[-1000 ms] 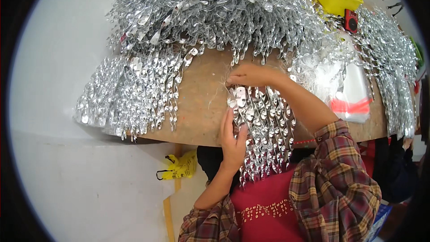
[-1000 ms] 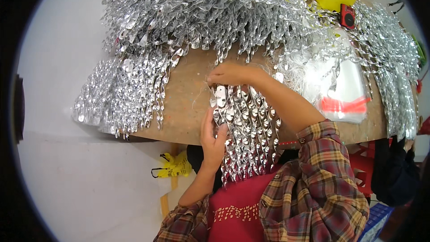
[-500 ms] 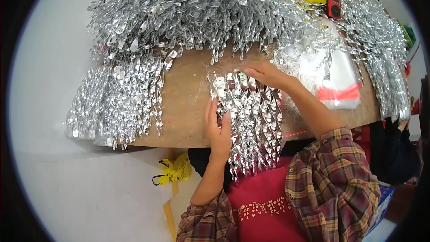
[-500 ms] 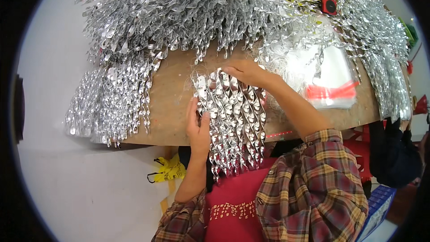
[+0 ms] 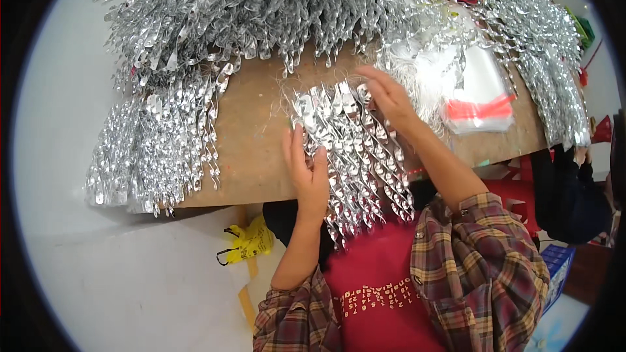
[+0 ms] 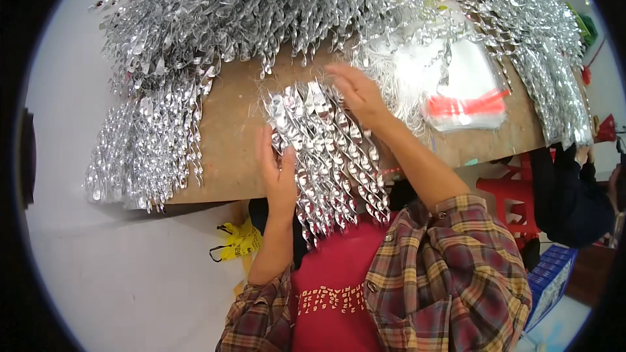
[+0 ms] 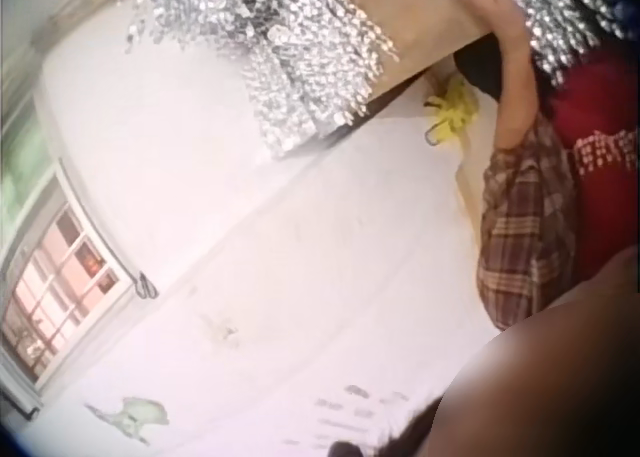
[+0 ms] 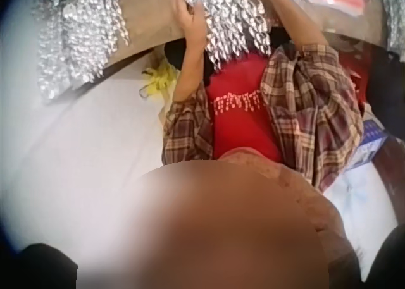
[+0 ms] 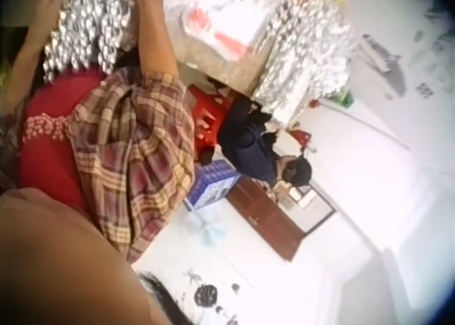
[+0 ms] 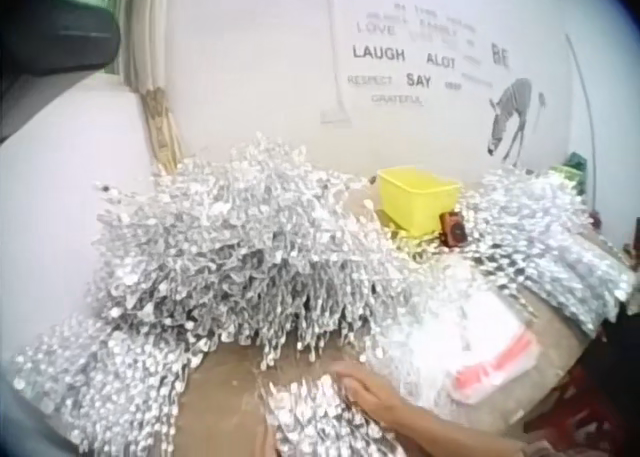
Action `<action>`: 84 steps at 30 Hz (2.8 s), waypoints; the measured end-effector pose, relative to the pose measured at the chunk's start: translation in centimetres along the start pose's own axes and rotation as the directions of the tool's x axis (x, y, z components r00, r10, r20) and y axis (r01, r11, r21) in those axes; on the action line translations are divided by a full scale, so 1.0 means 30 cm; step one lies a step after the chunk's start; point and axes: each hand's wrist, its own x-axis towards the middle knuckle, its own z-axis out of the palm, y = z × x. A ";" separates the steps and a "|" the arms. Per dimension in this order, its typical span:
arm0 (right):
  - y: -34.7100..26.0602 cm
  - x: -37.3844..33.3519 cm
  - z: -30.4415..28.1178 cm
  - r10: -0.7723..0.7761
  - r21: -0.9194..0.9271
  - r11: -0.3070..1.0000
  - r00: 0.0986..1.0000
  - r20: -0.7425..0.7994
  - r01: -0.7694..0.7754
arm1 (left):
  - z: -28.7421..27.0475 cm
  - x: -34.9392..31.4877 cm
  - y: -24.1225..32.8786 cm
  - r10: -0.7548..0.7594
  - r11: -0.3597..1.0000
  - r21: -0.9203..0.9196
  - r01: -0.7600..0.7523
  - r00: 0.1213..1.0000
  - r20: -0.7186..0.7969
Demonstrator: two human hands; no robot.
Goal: Gathering bunches of silver tinsel decorations and placing them into clear plastic bags.
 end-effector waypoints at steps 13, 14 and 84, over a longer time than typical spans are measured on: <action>-0.075 -0.306 0.157 -0.076 -0.408 0.910 0.997 0.003 0.070 | 0.051 -0.035 -0.037 0.202 0.953 0.213 -0.217 0.975 0.089; -0.065 -0.298 0.159 -0.078 -0.406 0.911 0.997 0.001 0.072 | 0.058 -0.027 -0.050 0.205 0.952 0.215 -0.220 0.975 0.089; -0.198 -0.848 -0.243 0.154 -0.161 0.955 0.882 -0.446 -0.248 | 0.434 -0.437 0.134 -0.324 0.285 -0.267 0.921 0.355 0.877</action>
